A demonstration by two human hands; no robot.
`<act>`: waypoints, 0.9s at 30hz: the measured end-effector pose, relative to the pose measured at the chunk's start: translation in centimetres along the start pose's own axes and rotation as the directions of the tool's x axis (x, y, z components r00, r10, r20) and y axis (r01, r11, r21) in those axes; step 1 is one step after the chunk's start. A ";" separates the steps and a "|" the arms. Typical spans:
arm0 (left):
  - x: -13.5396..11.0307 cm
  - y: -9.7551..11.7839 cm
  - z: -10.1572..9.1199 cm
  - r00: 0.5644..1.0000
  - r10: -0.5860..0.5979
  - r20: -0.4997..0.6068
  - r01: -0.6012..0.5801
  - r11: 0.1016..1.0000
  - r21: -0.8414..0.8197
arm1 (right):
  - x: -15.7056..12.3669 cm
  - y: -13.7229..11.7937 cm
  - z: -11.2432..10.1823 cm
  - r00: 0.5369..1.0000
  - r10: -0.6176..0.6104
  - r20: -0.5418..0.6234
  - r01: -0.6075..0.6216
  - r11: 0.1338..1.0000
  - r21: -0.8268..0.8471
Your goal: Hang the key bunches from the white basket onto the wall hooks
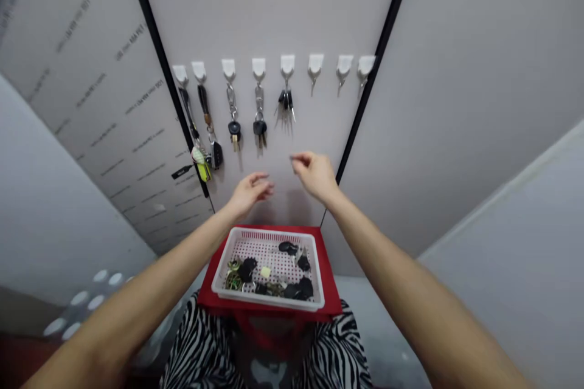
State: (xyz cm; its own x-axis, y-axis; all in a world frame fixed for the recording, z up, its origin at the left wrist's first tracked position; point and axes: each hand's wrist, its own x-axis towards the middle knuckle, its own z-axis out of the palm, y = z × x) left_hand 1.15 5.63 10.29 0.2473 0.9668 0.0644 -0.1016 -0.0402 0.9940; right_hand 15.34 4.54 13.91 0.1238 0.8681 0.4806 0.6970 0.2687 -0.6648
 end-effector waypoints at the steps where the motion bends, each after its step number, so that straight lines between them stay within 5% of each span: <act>1: -1.1 -2.1 -0.7 1.000 -0.020 0.006 0.019 0.997 0.068 | -2.4 1.2 0.8 0.993 0.010 0.118 -0.006 0.999 -0.033; 4: -4.3 -7.7 -2.2 0.999 -0.027 0.037 0.015 0.955 0.297 | -8.7 4.3 3.1 0.917 0.033 0.399 0.047 0.981 -0.189; 8: -6.8 -11.9 -3.1 0.971 0.009 0.240 -0.165 0.752 0.639 | -13.0 6.1 4.1 0.858 0.053 0.510 0.175 0.905 -0.388; 13: -7.5 -12.1 -3.1 0.916 0.002 0.402 -0.339 0.542 0.769 | -14.0 5.1 3.2 0.744 0.053 0.666 0.301 0.863 -0.405; 16: -7.4 -11.9 -3.0 0.890 -0.026 0.455 -0.386 0.487 0.783 | -14.1 4.8 3.4 0.656 0.106 0.747 0.366 0.821 -0.438; 22: -7.5 -11.7 -3.1 0.880 -0.053 0.471 -0.400 0.451 0.798 | -14.2 5.6 4.9 0.580 0.175 0.795 0.385 0.802 -0.457; 24: -7.6 -11.5 -3.0 0.871 -0.054 0.488 -0.410 0.467 0.783 | -14.1 5.8 5.0 0.579 0.168 0.798 0.330 0.846 -0.418; 27: -7.4 -11.1 -2.2 0.813 -0.045 0.581 -0.490 0.487 0.723 | -13.8 6.1 4.9 0.653 0.113 0.749 0.225 0.915 -0.334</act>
State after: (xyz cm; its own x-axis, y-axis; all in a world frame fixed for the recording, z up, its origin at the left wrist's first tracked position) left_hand -1.65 -0.48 -1.43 0.7651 0.6411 0.0592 0.5262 -0.6756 0.5164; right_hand 14.38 -3.76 0.39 -0.3693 0.9099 -0.1891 0.9018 0.3017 -0.3096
